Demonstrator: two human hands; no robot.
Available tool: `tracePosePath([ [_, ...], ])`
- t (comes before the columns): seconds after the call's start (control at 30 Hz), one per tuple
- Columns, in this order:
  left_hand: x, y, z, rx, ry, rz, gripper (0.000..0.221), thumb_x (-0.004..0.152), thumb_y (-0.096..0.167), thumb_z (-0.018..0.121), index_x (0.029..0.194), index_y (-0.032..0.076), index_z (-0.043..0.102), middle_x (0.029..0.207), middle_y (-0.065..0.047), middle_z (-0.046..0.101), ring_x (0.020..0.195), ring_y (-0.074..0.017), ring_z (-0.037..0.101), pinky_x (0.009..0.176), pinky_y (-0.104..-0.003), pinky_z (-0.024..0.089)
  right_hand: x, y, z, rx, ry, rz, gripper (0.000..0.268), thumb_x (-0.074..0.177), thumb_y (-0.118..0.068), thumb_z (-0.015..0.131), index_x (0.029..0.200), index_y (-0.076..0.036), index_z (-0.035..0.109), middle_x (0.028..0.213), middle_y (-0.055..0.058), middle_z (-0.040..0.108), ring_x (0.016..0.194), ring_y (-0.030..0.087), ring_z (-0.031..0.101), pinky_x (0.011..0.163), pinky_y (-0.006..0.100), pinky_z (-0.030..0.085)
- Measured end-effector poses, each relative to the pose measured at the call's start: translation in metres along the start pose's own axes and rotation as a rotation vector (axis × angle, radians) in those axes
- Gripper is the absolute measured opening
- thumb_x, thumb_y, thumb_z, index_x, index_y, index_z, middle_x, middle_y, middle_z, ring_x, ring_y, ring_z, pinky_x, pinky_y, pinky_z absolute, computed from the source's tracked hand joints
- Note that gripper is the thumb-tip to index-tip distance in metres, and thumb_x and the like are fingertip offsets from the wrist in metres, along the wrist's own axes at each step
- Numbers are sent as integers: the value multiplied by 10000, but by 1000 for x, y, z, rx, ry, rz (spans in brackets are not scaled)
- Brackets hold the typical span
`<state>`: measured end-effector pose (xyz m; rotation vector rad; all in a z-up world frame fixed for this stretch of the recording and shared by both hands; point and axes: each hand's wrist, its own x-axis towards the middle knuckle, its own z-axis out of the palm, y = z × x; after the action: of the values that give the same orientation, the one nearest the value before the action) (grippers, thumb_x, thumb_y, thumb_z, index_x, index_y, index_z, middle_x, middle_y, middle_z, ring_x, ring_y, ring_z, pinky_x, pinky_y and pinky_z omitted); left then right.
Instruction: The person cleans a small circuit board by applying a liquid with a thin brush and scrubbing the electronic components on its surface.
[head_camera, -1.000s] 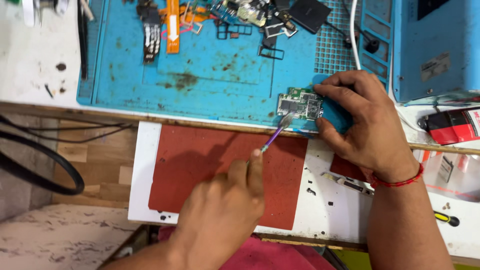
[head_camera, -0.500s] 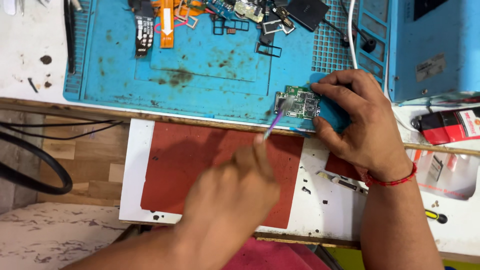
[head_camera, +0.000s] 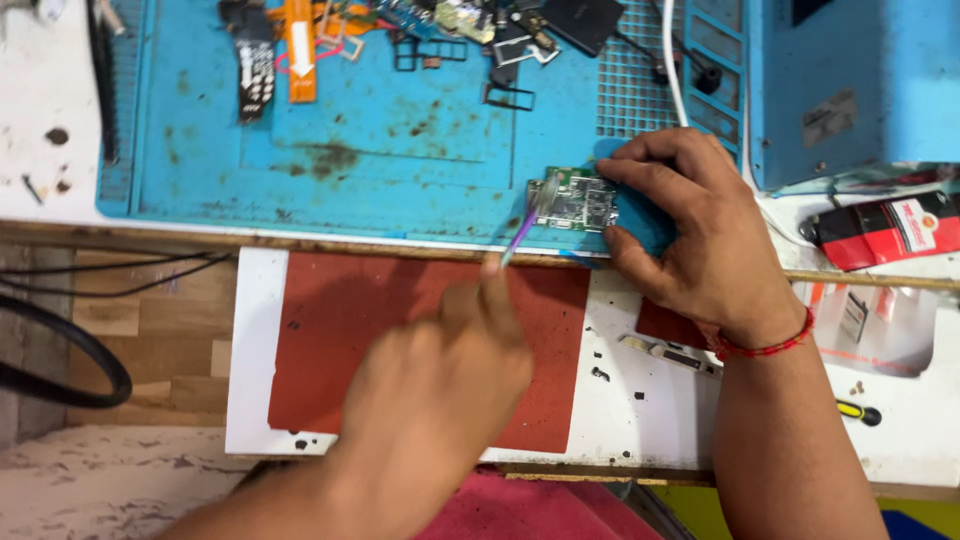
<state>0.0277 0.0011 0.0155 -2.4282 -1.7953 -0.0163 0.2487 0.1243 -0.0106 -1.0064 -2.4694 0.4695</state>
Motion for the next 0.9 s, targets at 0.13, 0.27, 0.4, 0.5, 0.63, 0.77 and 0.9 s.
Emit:
tracePosePath([
  [0.13, -7, -4, 4, 45, -1, 45, 338, 865, 29, 623, 1177, -82, 689, 637, -45, 640, 431, -128, 650, 326, -276, 494, 4, -5, 2, 7, -4, 14, 482, 797, -118, 765, 1267, -39, 696, 1267, 134, 617, 1206, 337, 587, 1060, 432, 492],
  [0.27, -6, -6, 0, -73, -24, 51, 450, 758, 44, 625, 1185, -75, 700, 700, -65, 661, 445, -159, 662, 339, -297, 505, 0, -1, -2, 9, 14, 37, 464, 806, -120, 764, 1258, -39, 698, 1266, 134, 616, 1211, 333, 590, 1061, 429, 491],
  [0.4, 11, -7, 18, -14, -73, 0, 245, 1089, 109, 551, 1130, -85, 695, 683, -85, 655, 468, -168, 674, 347, -280, 495, 4, -6, 1, -11, -3, 49, 463, 797, -114, 767, 1250, -41, 709, 1254, 130, 620, 1188, 329, 594, 1043, 424, 494],
  [0.5, -9, -7, 10, -47, 18, 5, 268, 899, 55, 612, 1127, -49, 707, 654, -75, 667, 407, -168, 660, 312, -289, 493, 3, -6, 0, -12, 15, 29, 467, 806, -112, 757, 1264, -40, 702, 1279, 122, 621, 1213, 332, 588, 1071, 427, 488],
  [0.63, -5, -4, 10, -58, -28, 50, 433, 834, 81, 608, 1233, -72, 680, 753, -109, 696, 432, -156, 662, 347, -285, 503, 2, 0, -2, 26, 4, 20, 467, 802, -122, 765, 1258, -41, 702, 1253, 129, 614, 1189, 332, 589, 1052, 427, 488],
  [0.77, 8, -10, 20, -62, 23, 13, 379, 926, 64, 605, 1272, -85, 646, 726, -115, 683, 423, -180, 664, 334, -296, 506, 3, -5, 1, 15, 8, 38, 463, 812, -127, 763, 1265, -51, 706, 1259, 128, 612, 1194, 326, 590, 1051, 421, 493],
  [0.9, -11, -10, 2, -114, -83, 46, 504, 785, 27, 606, 1275, -87, 629, 740, -117, 685, 422, -176, 671, 351, -304, 531, 2, -1, 1, 23, 19, 18, 467, 801, -144, 778, 1253, -48, 712, 1250, 129, 619, 1154, 334, 591, 1028, 422, 493],
])
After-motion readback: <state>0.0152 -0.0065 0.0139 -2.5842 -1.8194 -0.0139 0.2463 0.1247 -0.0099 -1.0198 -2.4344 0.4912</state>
